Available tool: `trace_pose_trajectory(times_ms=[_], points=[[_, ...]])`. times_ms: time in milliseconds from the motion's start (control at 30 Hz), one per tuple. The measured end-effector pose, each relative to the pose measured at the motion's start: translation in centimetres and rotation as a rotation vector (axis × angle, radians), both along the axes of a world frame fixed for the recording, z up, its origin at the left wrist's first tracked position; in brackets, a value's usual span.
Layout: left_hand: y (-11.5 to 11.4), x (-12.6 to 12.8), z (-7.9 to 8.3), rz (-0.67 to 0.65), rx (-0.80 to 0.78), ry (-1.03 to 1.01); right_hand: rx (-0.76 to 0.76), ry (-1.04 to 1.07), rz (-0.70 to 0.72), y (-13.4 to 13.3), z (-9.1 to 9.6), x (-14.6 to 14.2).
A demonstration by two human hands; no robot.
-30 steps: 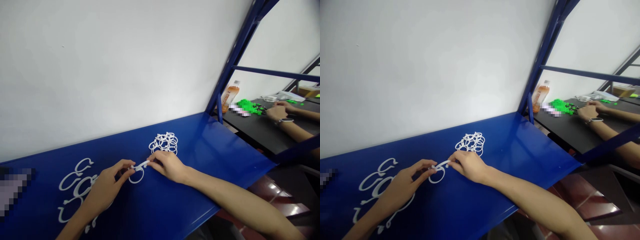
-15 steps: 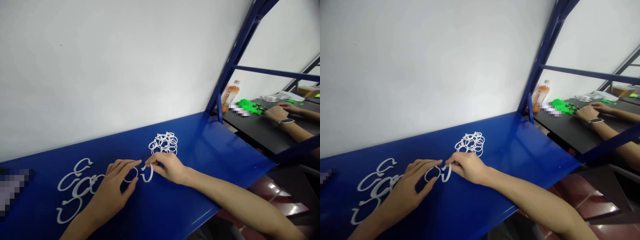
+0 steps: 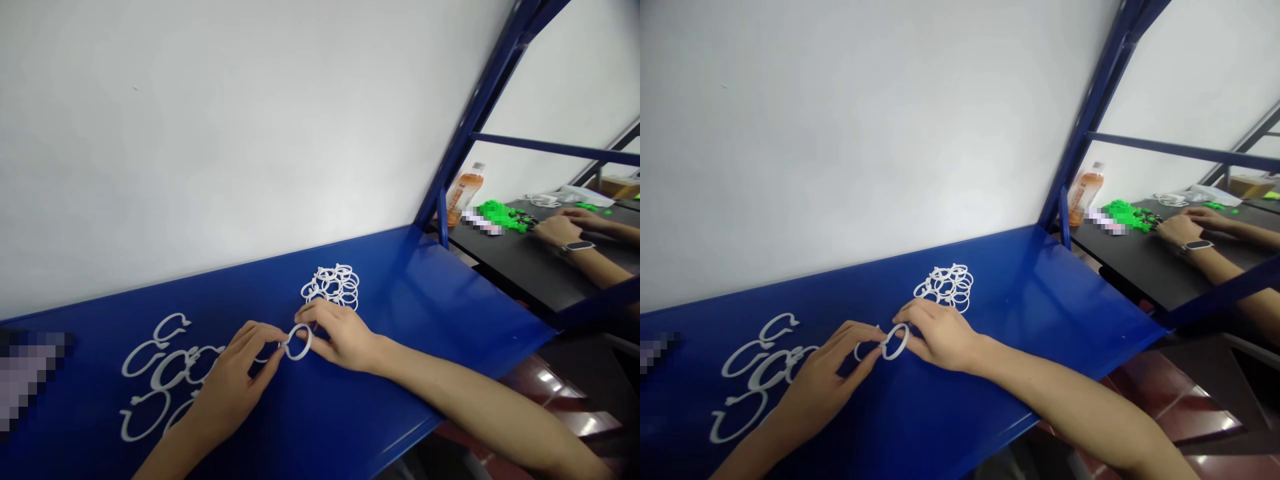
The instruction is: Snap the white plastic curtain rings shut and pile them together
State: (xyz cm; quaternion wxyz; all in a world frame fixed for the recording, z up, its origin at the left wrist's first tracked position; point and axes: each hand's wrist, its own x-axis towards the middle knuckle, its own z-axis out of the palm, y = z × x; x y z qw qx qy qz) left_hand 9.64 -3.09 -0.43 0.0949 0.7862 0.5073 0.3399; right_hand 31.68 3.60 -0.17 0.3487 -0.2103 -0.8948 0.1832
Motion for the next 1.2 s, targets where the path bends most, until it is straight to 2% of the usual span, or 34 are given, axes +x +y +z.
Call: trace_pose_trajectory(times_ms=[133,233,300,433,500,600,700,833,967,1200], points=[[-0.1,0.0,0.7,0.089,-0.108,-0.073,0.252,-0.153,0.082,-0.4,1.2,0.5],[-0.2,-0.2,1.1,0.12,-0.225,-0.162,0.29,-0.205,0.115,-0.7,1.2,0.7],[-0.2,-0.3,1.3,0.125,-0.27,-0.236,0.207,-0.147,0.139,-0.9,0.9,0.6],[-0.5,-0.5,1.4,0.081,-0.267,-0.295,-0.116,0.048,0.108,-1.4,-0.1,-0.2],[-0.6,-0.5,1.2,0.052,-0.224,-0.271,-0.277,0.103,0.077,-1.7,-0.5,-0.5],[-0.7,-0.3,0.9,0.019,-0.121,-0.228,-0.499,0.147,0.131,-1.9,-0.7,-0.9],[-0.7,0.0,0.7,-0.018,-0.026,-0.216,-0.604,0.157,0.186,-2.0,-0.7,-0.9],[-0.7,0.4,0.6,-0.042,0.033,-0.229,-0.51,0.109,0.221,-2.1,-0.3,-0.5],[-0.6,0.4,0.4,-0.089,0.031,-0.241,-0.361,0.053,0.228,-1.9,-0.2,-0.3],[-0.6,0.5,0.2,-0.128,0.041,-0.18,-0.206,-0.039,0.271,-1.6,0.0,-0.1]])
